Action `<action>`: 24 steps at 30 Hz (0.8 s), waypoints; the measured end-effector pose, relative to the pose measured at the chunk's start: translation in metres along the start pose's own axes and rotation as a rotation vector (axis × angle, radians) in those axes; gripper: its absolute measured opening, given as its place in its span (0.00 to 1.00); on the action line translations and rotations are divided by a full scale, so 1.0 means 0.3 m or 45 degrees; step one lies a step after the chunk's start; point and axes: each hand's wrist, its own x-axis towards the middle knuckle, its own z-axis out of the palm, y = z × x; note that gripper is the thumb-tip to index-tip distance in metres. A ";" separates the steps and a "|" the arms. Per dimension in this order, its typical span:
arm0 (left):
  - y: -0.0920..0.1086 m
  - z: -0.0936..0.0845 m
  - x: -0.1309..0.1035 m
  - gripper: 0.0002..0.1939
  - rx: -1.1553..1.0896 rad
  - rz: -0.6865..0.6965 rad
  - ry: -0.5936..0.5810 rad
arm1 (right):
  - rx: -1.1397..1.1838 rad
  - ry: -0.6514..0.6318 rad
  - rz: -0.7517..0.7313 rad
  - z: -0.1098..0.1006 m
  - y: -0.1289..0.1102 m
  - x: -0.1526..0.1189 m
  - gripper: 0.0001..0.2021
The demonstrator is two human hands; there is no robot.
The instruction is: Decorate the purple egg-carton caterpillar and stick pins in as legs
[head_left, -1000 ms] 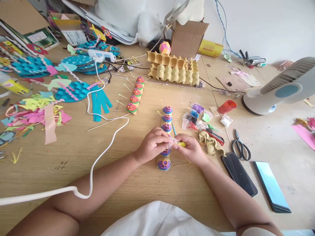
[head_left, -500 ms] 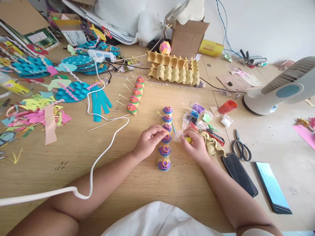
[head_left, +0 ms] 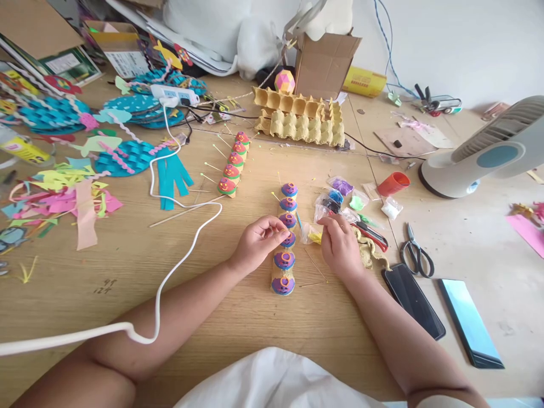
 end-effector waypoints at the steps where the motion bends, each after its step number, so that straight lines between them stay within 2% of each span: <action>1: 0.003 0.001 0.000 0.13 0.002 0.006 0.005 | 0.052 -0.008 -0.040 -0.002 0.001 -0.001 0.14; 5: 0.008 0.003 0.000 0.13 0.014 0.012 0.017 | 0.190 -0.003 -0.231 0.013 0.006 -0.017 0.20; 7: 0.007 0.003 0.002 0.13 0.019 0.008 0.009 | 0.225 0.041 -0.262 0.029 0.006 -0.029 0.24; 10: 0.008 0.004 0.005 0.14 0.034 0.002 0.006 | 0.275 0.134 -0.226 0.048 -0.001 -0.046 0.31; 13: 0.014 0.004 0.004 0.16 0.044 -0.013 0.011 | 0.406 0.192 -0.099 0.048 -0.016 -0.053 0.34; 16: 0.020 0.002 0.001 0.17 0.040 -0.010 -0.013 | 0.531 0.133 0.102 0.032 -0.035 -0.045 0.28; 19: 0.021 0.000 0.001 0.18 0.057 -0.003 -0.016 | 0.585 0.032 0.205 0.007 -0.059 -0.029 0.10; 20: 0.020 -0.001 0.001 0.19 0.061 -0.003 -0.013 | 0.603 0.005 0.219 -0.002 -0.069 -0.023 0.08; 24: 0.011 0.000 0.008 0.19 0.042 -0.017 -0.003 | 0.680 -0.086 0.279 -0.038 -0.116 0.005 0.12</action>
